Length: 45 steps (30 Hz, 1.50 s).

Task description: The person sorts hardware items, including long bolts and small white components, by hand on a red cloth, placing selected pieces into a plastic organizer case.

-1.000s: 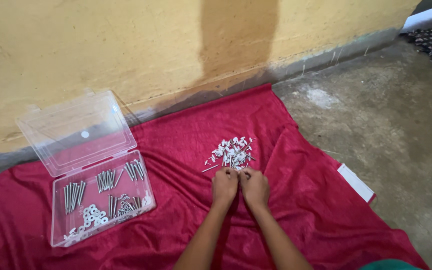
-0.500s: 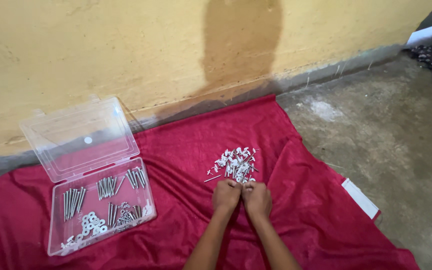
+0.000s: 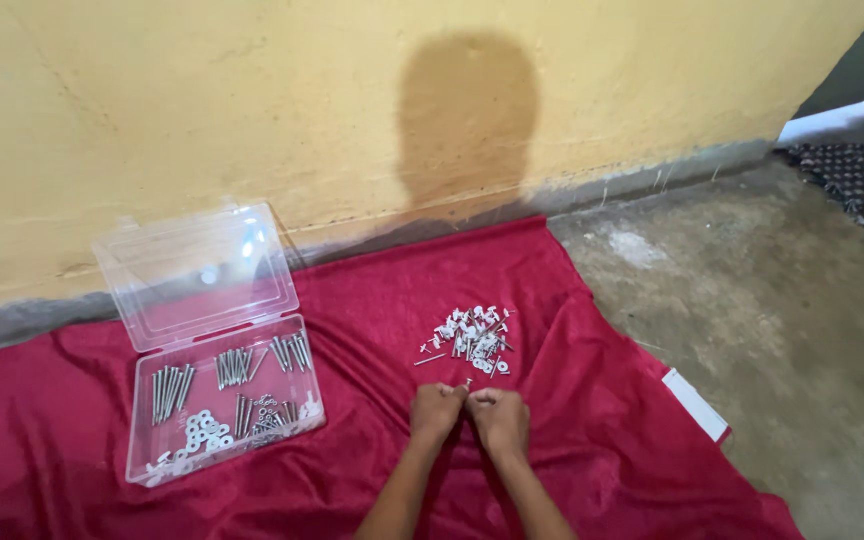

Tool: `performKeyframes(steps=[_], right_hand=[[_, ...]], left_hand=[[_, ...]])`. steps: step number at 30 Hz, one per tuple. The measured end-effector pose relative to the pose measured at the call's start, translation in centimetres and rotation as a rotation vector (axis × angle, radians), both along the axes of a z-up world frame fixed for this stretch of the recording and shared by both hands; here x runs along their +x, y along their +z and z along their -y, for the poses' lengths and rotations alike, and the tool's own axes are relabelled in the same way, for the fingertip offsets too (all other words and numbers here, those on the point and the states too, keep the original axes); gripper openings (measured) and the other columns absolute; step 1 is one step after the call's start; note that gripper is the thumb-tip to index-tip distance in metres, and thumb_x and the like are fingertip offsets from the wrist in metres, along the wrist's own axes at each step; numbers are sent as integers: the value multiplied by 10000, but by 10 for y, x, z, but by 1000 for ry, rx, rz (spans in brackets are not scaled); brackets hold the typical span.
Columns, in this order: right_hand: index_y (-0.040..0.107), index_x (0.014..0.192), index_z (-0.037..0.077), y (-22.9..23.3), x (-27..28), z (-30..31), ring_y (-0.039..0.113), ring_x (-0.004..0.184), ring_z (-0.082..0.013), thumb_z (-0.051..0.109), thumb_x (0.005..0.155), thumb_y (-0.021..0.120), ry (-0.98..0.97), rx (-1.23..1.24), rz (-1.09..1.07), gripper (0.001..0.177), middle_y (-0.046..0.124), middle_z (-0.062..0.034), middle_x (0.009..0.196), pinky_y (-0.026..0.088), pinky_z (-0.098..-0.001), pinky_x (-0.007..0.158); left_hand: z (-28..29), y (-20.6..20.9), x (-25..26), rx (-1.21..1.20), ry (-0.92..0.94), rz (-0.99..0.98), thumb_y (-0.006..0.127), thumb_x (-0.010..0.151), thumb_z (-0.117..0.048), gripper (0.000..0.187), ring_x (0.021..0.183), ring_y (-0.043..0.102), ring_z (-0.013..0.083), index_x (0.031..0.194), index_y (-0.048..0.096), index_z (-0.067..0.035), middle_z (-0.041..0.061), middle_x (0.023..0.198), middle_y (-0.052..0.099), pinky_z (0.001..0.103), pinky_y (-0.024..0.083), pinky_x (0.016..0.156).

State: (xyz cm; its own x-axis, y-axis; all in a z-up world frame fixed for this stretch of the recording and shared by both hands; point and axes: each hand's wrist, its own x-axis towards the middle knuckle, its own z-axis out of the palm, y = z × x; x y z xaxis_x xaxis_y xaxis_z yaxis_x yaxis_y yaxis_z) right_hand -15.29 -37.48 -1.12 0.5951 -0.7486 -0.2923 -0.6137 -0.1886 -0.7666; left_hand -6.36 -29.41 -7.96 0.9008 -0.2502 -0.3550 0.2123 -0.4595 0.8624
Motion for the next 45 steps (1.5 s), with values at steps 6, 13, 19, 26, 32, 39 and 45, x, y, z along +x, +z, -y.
performKeyframes(steps=[6, 13, 19, 26, 32, 39, 45], right_hand=[[844, 955, 139, 14, 11, -29, 778, 713, -175, 277, 851, 771, 107, -83, 112, 188, 810, -82, 822, 581, -349, 685], [839, 945, 140, 52, 39, -104, 768, 703, -197, 282, 866, 763, 236, -138, 137, 179, 802, -82, 812, 568, -371, 650], [804, 972, 136, 87, 54, -173, 768, 670, -255, 299, 910, 727, 315, -73, 41, 190, 784, -95, 804, 573, -402, 639], [782, 972, 104, 79, 65, -220, 740, 827, -364, 260, 885, 739, 459, -291, 142, 184, 761, -163, 866, 561, -476, 731], [759, 945, 48, 75, 80, -235, 721, 854, -403, 215, 885, 735, 555, -407, 146, 180, 739, -214, 901, 551, -505, 741], [755, 962, 50, 53, 98, -240, 722, 879, -419, 202, 922, 698, 548, -281, 25, 167, 718, -243, 916, 557, -522, 759], [737, 838, -38, 21, 113, -230, 729, 793, -428, 152, 903, 699, 586, -329, 140, 205, 697, -289, 817, 561, -508, 700]], left_hand=[[-38, 18, 13, -6, -4, 137, 741, 849, -382, 361, 644, 705, 233, 754, 759, -34, 141, 698, 740, 403, 533, 655], [-126, 76, 34, 98, 14, 215, 709, 847, -368, 359, 652, 719, 279, 753, 763, -26, 152, 698, 738, 439, 541, 672], [-194, 116, 35, 170, 110, 170, 690, 859, -378, 367, 675, 738, 301, 728, 772, -45, 151, 713, 755, 452, 554, 697], [-236, 110, 40, 248, 244, 258, 711, 861, -375, 340, 726, 743, 339, 771, 771, -52, 162, 740, 747, 476, 563, 696], [-253, 115, 46, 275, 262, 134, 720, 869, -366, 324, 768, 775, 338, 817, 773, -50, 157, 794, 780, 474, 591, 732], [-257, 106, 54, 341, 300, 64, 794, 836, -373, 369, 919, 747, 387, 925, 756, -17, 214, 974, 768, 480, 583, 799], [-253, 115, 58, 418, 257, 21, 789, 860, -405, 390, 898, 762, 356, 882, 772, -17, 187, 943, 765, 474, 594, 790]])
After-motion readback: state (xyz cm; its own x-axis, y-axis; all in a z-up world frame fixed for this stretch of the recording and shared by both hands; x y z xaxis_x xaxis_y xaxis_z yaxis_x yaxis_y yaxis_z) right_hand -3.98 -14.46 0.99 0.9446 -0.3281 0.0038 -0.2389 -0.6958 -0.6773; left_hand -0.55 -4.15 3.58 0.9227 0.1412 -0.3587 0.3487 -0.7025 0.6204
